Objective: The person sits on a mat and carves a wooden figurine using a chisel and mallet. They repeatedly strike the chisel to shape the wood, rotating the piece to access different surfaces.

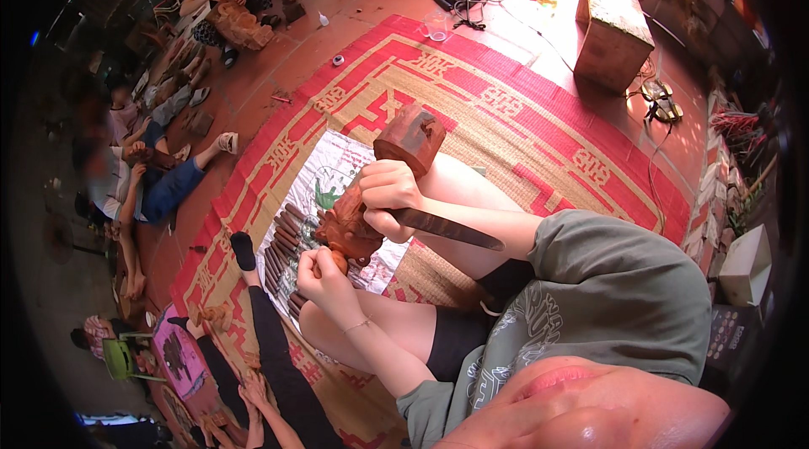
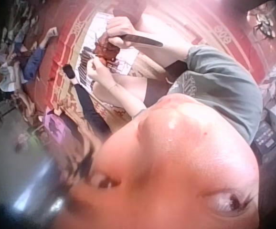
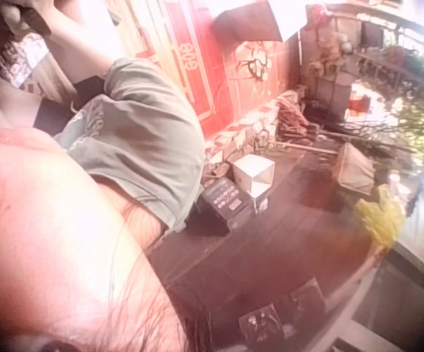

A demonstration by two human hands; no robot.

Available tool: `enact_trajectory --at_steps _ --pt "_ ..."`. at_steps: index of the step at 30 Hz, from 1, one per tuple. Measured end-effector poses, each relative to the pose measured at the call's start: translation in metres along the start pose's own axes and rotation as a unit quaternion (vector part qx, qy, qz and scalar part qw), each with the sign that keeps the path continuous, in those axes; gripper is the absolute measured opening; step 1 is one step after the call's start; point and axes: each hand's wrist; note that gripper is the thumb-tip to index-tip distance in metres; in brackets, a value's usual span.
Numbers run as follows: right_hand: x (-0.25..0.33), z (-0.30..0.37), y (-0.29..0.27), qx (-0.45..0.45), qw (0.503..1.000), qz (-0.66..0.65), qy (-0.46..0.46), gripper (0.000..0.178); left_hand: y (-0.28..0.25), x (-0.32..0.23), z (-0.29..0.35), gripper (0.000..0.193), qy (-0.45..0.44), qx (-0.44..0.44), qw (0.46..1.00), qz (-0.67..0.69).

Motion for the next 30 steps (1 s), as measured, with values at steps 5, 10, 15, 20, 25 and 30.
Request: enact_trajectory --at_steps 5,10,15,20,25,30 --pt "-0.003 0.0 -0.002 -0.005 0.999 -0.024 -0.039 0.023 -0.001 -0.007 0.0 0.02 0.003 -0.012 1.0 -0.001" --pt "-0.005 0.002 0.004 -0.066 0.998 -0.008 0.007 0.02 0.007 -0.005 0.001 0.023 -0.005 0.001 1.0 0.015" --pt "-0.005 0.0 0.007 -0.029 0.999 0.032 -0.022 0.025 0.001 0.006 -0.002 0.026 0.053 -0.007 0.999 -0.012" --pt "-0.002 -0.004 0.001 0.004 0.999 -0.025 -0.033 0.024 -0.002 -0.007 -0.002 0.023 -0.013 0.003 1.0 0.009" --pt "-0.008 0.003 0.006 -0.047 0.999 -0.024 0.0 0.025 0.003 -0.005 0.0 0.025 0.0 0.003 1.0 0.008" --pt "-0.001 -0.001 0.002 -0.005 0.999 0.028 -0.019 0.026 0.0 0.007 -0.005 0.027 0.053 -0.007 0.998 -0.013"
Point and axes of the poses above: each hand's wrist, its own z-axis away from the middle knuckle, its own y-axis out of the palm, x = y × z, and after that the axes turned 6 degrees about y, right-handed
